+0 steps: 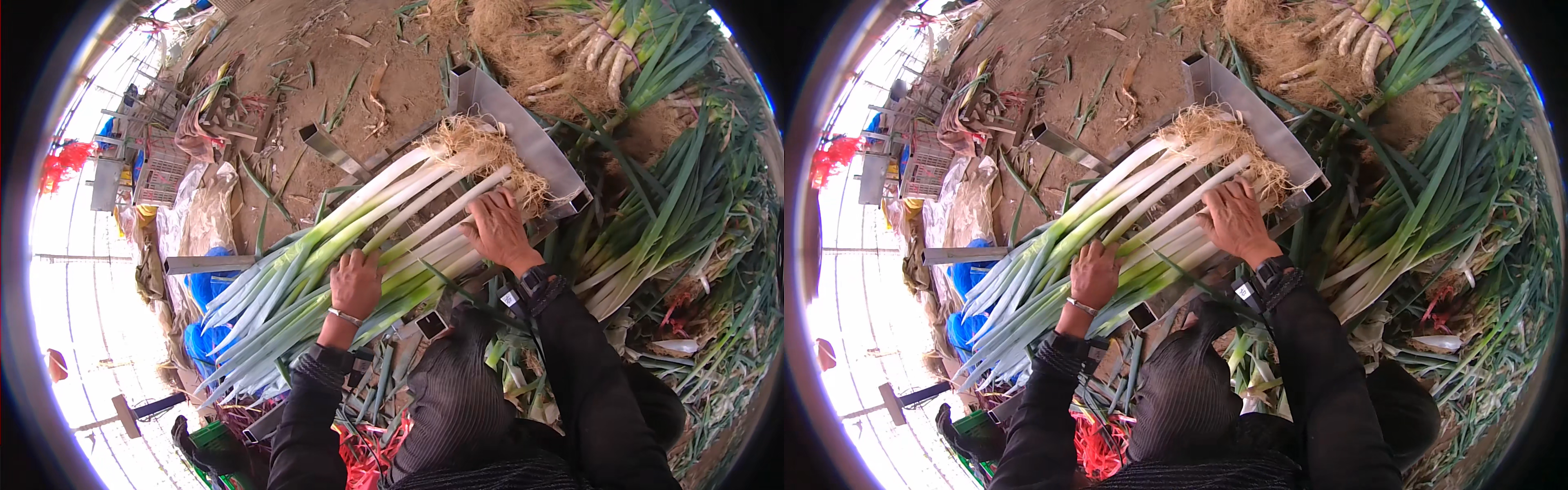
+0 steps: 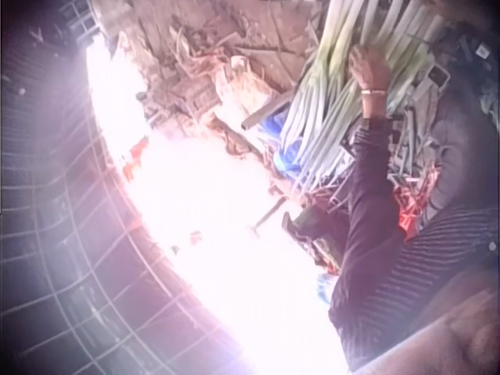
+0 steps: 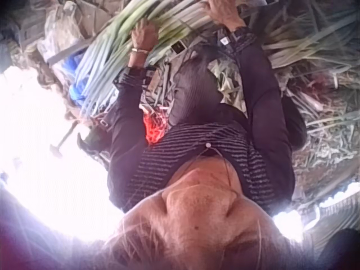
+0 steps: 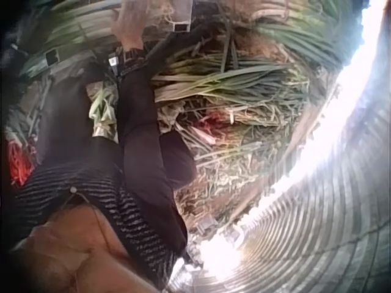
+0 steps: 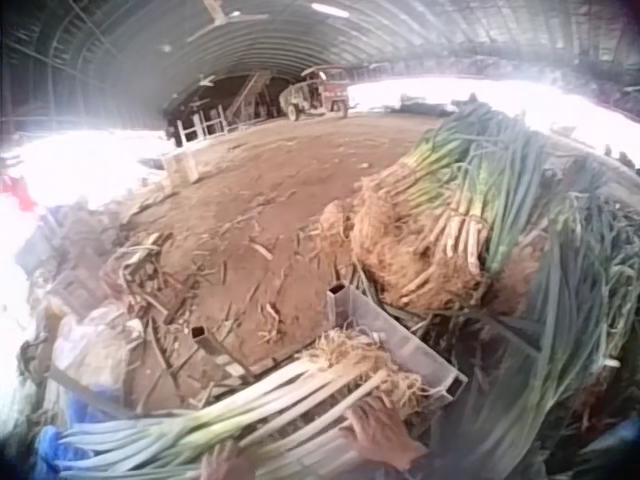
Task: The person is cleaning and sorting leeks by removing outer layers and placing them on a metal guide.
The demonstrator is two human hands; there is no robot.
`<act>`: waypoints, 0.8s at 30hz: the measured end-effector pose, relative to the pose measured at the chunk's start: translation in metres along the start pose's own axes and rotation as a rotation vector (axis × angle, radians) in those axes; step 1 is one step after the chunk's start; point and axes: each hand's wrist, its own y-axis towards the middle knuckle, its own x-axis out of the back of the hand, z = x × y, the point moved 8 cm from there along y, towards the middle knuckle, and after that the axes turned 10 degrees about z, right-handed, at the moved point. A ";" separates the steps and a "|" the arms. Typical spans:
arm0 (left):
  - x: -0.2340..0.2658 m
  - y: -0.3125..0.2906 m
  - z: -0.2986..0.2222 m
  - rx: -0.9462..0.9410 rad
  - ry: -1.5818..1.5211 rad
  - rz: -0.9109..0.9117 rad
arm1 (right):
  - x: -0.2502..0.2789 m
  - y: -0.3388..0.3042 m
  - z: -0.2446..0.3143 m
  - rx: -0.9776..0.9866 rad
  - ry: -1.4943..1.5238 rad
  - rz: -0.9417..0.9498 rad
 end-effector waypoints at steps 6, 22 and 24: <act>-0.005 -0.007 0.002 0.095 -0.018 -0.002 | 0.009 0.002 -0.002 -0.049 0.086 -0.072; -0.003 0.008 0.035 0.244 -0.227 -0.114 | -0.014 0.012 0.026 0.012 -0.077 -0.111; -0.002 0.018 0.037 0.239 -0.138 0.035 | -0.014 0.012 0.025 0.005 -0.087 -0.118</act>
